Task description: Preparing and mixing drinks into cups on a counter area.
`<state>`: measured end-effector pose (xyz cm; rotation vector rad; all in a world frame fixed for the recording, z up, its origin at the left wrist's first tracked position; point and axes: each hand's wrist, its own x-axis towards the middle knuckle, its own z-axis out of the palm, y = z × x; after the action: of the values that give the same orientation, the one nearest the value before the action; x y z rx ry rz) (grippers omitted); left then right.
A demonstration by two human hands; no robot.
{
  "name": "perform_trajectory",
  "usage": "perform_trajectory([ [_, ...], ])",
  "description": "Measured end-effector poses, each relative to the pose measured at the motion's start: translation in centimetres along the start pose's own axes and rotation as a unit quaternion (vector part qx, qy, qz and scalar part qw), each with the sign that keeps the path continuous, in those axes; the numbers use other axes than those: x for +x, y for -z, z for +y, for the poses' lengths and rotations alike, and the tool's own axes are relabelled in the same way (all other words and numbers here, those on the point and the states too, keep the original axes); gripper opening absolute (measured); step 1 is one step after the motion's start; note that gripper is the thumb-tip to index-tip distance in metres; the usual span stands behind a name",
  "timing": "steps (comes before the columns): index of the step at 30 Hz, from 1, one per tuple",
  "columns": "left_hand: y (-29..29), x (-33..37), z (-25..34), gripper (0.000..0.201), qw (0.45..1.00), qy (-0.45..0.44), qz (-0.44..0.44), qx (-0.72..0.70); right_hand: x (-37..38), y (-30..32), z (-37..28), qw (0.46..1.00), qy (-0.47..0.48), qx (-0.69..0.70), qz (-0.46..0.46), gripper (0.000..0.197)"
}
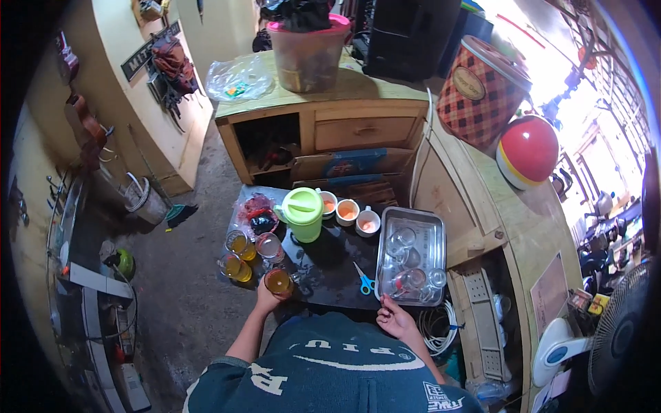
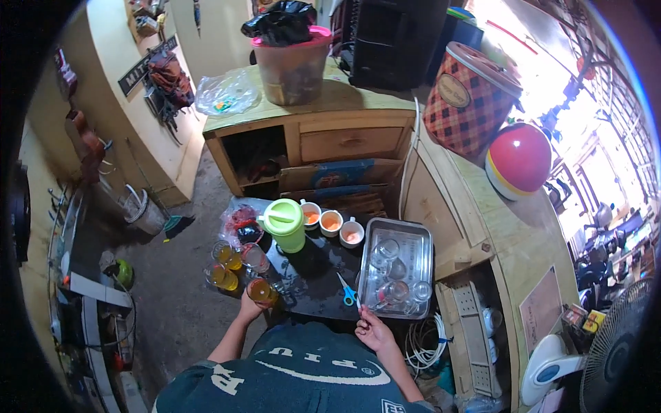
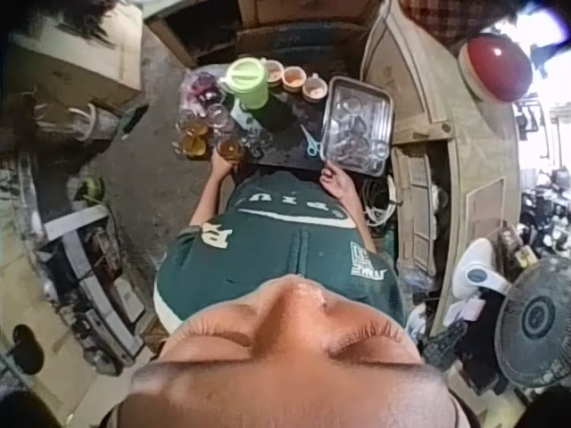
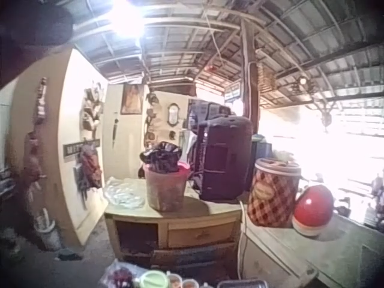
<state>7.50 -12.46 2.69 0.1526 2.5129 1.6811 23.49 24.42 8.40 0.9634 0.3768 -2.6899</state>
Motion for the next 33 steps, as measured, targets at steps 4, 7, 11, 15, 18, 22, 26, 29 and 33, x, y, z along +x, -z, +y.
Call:
perform_trajectory([
  [4,1.1,0.6,-2.1,0.089,1.0,-0.02,-0.005,-0.018,1.8,-2.6,0.7,0.999,-0.026,-0.029,-0.012,0.02],
  [7,1.2,1.1,-1.6,0.104,0.998,-0.01,-0.025,-0.061,3.1,-4.9,1.4,1.0,-0.017,-0.011,-0.007,0.016],
  [11,1.6,2.3,-2.3,0.099,0.997,-0.027,-0.051,-0.048,4.8,-7.4,2.7,1.0,-0.009,0.001,-0.012,0.018],
  [15,1.4,3.8,-4.3,0.094,0.997,-0.041,-0.049,-0.053,5.8,-9.0,3.7,0.999,-0.014,0.02,-0.037,0.02],
  [18,1.3,4.6,-4.0,0.095,0.996,-0.037,-0.036,-0.068,6.6,-9.3,4.3,0.998,-0.027,0.029,-0.04,0.02],
  [22,1.6,4.4,-3.1,0.09,0.998,-0.009,-0.034,-0.048,7.0,-9.4,4.6,0.999,-0.023,0.028,-0.04,0.019],
  [26,2.4,3.4,-3.2,0.075,0.999,-0.006,-0.019,-0.043,7.2,-9.7,4.6,0.998,-0.027,0.031,-0.045,0.019],
  [29,2.9,2.5,-1.9,0.072,0.999,0.019,0.0,-0.027,7.3,-9.2,4.4,0.998,-0.028,0.033,-0.042,0.02],
  [33,3.1,1.4,-3.9,0.072,0.998,0.038,0.016,-0.042,7.3,-9.3,4.3,0.998,-0.038,0.025,-0.043,0.02],
])
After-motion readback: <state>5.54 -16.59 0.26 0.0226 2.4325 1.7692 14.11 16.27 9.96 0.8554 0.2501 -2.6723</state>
